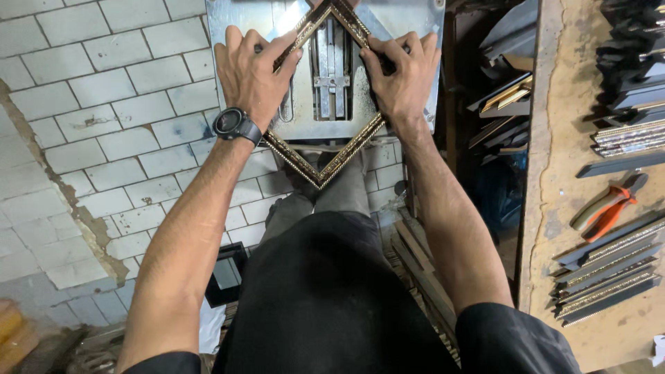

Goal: The person assembles gold picture frames by placing four cut frame pieces into a corner-joining machine, operating the machine to join the corners, and stacking the completed frames on a workbench. The person also uses pliers to trim a frame piece and adjusts the machine between assemblies.

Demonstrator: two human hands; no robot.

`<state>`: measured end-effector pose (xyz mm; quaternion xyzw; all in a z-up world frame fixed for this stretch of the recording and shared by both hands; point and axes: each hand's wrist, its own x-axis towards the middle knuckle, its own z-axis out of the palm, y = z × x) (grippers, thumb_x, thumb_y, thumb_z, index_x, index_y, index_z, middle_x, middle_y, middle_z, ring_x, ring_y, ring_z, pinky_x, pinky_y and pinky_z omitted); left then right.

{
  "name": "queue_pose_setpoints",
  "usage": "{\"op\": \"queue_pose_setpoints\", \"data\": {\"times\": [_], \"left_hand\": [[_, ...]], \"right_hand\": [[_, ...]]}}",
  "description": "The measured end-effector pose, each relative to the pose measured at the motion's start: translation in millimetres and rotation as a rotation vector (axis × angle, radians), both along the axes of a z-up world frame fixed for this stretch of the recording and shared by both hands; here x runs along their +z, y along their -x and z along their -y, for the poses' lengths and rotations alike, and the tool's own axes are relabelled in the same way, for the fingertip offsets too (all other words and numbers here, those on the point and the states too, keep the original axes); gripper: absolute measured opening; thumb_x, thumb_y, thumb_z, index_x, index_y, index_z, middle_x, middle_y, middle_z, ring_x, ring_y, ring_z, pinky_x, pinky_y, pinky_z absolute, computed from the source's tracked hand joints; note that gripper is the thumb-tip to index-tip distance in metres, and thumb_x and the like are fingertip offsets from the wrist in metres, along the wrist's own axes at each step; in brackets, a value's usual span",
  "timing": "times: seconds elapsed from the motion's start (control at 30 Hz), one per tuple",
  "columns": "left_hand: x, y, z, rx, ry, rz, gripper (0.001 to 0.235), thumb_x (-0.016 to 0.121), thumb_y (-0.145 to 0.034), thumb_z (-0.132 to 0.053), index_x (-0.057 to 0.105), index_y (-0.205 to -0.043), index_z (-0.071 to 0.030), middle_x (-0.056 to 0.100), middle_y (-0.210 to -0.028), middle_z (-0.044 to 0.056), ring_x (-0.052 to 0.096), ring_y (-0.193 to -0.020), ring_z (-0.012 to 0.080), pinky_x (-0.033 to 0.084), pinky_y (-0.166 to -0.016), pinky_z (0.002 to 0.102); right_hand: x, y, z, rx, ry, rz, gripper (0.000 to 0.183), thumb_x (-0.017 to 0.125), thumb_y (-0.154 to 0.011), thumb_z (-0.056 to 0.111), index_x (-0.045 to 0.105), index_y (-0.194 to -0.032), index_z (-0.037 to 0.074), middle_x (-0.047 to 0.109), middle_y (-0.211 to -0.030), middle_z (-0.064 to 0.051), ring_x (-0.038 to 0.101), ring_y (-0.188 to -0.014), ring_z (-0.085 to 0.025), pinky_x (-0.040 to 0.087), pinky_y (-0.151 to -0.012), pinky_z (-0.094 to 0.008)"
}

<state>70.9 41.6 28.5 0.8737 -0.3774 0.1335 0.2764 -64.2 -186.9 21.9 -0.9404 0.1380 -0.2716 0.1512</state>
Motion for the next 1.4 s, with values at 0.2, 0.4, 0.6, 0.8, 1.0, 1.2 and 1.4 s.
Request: {"op": "queue_pose_setpoints", "data": {"times": [0.2, 0.4, 0.6, 0.8, 1.0, 1.2, 1.4], "left_hand": [[6, -8, 4, 0.013, -0.005, 0.015, 0.018, 0.084, -0.098, -0.033, 0.083, -0.114, -0.025, 0.057, -0.081, -0.004, 0.046, -0.087, 0.0211, 0.034, -0.072, 0.039], [-1, 0, 0, 0.033, -0.043, 0.027, 0.018, 0.084, -0.099, -0.034, 0.083, -0.115, -0.025, 0.056, -0.080, -0.003, 0.045, -0.085, 0.0209, 0.033, -0.071, 0.038], [15, 0, 7, 0.041, -0.058, -0.026, 0.022, 0.083, -0.097, -0.034, 0.082, -0.118, -0.026, 0.057, -0.081, -0.002, 0.045, -0.086, 0.0207, 0.033, -0.073, 0.039], [11, -1, 8, 0.056, -0.044, -0.018, 0.020, 0.081, -0.098, -0.035, 0.082, -0.115, -0.025, 0.059, -0.083, -0.003, 0.046, -0.086, 0.0199, 0.033, -0.073, 0.039], [1, -13, 14, 0.061, -0.061, -0.009, 0.018, 0.081, -0.098, -0.037, 0.082, -0.112, -0.026, 0.056, -0.078, -0.004, 0.044, -0.083, 0.0198, 0.032, -0.071, 0.039], [-5, -3, 8, 0.073, -0.074, -0.052, 0.022, 0.081, -0.097, -0.038, 0.080, -0.117, -0.029, 0.056, -0.083, -0.004, 0.045, -0.087, 0.0196, 0.033, -0.075, 0.040], [3, 4, 13, 0.106, -0.108, 0.021, 0.058, 0.075, -0.097, -0.040, 0.061, -0.146, -0.012, 0.051, -0.106, 0.010, 0.045, -0.096, 0.0273, 0.036, -0.079, 0.045]], "right_hand": [[2, -7, 2, -0.023, -0.045, -0.020, 0.024, 0.090, -0.091, 0.032, 0.083, -0.106, 0.014, 0.058, -0.089, 0.000, 0.043, -0.091, -0.021, 0.035, -0.081, -0.038], [-4, -5, 0, -0.030, -0.011, -0.052, 0.026, 0.090, -0.093, 0.034, 0.083, -0.106, 0.013, 0.058, -0.088, 0.000, 0.042, -0.089, -0.022, 0.035, -0.080, -0.038], [15, -6, -7, -0.058, -0.027, -0.082, 0.022, 0.088, -0.091, 0.031, 0.083, -0.105, 0.015, 0.059, -0.091, -0.002, 0.044, -0.092, -0.023, 0.037, -0.084, -0.040], [24, -12, -7, -0.043, -0.040, -0.088, 0.023, 0.090, -0.091, 0.032, 0.083, -0.105, 0.015, 0.058, -0.086, -0.002, 0.045, -0.090, -0.025, 0.036, -0.081, -0.040], [22, -16, 0, -0.041, -0.028, -0.058, 0.024, 0.090, -0.091, 0.031, 0.082, -0.106, 0.014, 0.059, -0.089, -0.001, 0.047, -0.091, -0.024, 0.035, -0.081, -0.040], [16, -11, 1, -0.030, -0.045, -0.065, 0.023, 0.089, -0.092, 0.030, 0.082, -0.107, 0.014, 0.059, -0.090, -0.002, 0.048, -0.092, -0.023, 0.036, -0.082, -0.040], [17, -8, 3, -0.040, 0.066, -0.089, 0.049, 0.082, -0.093, 0.041, 0.070, -0.128, 0.009, 0.056, -0.111, -0.014, 0.045, -0.102, -0.029, 0.038, -0.089, -0.045]]}}
